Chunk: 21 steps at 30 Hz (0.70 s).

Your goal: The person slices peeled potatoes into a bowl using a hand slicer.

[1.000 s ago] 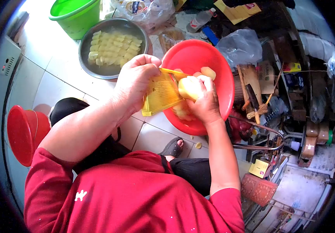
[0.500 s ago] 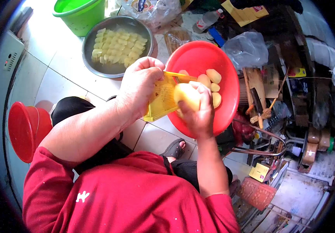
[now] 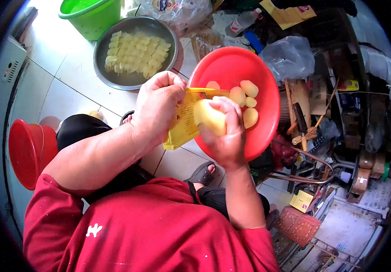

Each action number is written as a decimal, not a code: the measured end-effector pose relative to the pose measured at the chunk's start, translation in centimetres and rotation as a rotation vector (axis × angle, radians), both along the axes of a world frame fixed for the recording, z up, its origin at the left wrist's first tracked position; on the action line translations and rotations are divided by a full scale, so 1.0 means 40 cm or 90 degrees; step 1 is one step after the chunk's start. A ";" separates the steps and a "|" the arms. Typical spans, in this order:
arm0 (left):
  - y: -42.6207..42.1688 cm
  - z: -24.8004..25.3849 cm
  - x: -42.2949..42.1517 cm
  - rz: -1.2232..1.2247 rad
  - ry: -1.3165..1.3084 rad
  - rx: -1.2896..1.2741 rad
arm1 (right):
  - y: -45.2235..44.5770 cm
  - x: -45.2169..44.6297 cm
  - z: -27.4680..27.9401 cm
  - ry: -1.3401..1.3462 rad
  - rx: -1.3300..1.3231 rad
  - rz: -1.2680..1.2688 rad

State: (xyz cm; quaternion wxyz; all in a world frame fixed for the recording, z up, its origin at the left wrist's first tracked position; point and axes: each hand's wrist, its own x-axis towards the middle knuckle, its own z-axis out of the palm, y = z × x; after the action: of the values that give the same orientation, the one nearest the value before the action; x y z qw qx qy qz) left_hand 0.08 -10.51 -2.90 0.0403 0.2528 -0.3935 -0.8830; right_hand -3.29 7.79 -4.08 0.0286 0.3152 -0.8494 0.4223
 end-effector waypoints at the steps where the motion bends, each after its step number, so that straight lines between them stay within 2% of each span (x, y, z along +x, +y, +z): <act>1: 0.002 -0.001 0.004 0.000 -0.002 -0.002 | -0.014 0.016 0.016 0.003 -0.013 0.018; 2: 0.002 -0.001 0.008 -0.011 0.015 -0.016 | 0.009 -0.007 -0.023 0.041 0.014 -0.018; 5: 0.005 0.001 0.010 -0.022 0.002 -0.008 | 0.107 -0.111 -0.148 -0.120 0.039 -0.152; 8: 0.005 -0.005 0.006 -0.003 0.008 0.002 | 0.113 -0.132 -0.169 -0.202 -0.033 -0.166; 9: 0.001 -0.012 0.004 -0.008 0.012 0.011 | 0.072 -0.094 -0.105 -0.176 -0.037 -0.134; 11: 0.000 -0.022 0.007 -0.008 0.010 0.022 | 0.012 -0.028 -0.026 0.047 0.023 -0.005; 12: -0.001 -0.023 0.010 -0.001 0.021 0.035 | 0.013 -0.028 -0.033 0.043 0.022 -0.004; 14: 0.001 -0.019 0.015 0.003 0.035 0.046 | 0.021 -0.038 -0.049 0.009 0.041 -0.054; 15: 0.000 -0.014 0.014 -0.001 0.033 0.053 | 0.054 -0.074 -0.094 -0.116 -0.003 -0.117; 17: 0.003 -0.004 0.015 -0.005 0.033 0.066 | 0.134 -0.158 -0.210 -0.215 -0.007 -0.203; 18: 0.003 0.002 0.013 -0.011 0.014 0.053 | 0.125 -0.154 -0.197 -0.211 -0.003 -0.200; 20: 0.002 -0.007 0.012 -0.012 -0.012 0.045 | 0.069 -0.100 -0.134 -0.243 -0.102 -0.137; 21: -0.001 -0.018 0.011 -0.005 0.001 0.036 | 0.033 -0.056 -0.065 -0.081 0.023 -0.072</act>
State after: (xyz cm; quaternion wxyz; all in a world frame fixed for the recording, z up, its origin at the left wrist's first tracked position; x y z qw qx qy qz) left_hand 0.50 -10.54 -3.61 0.0301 0.2517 -0.3692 -0.8941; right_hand -5.54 9.11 -6.69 -0.0070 0.2397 -0.8735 0.4237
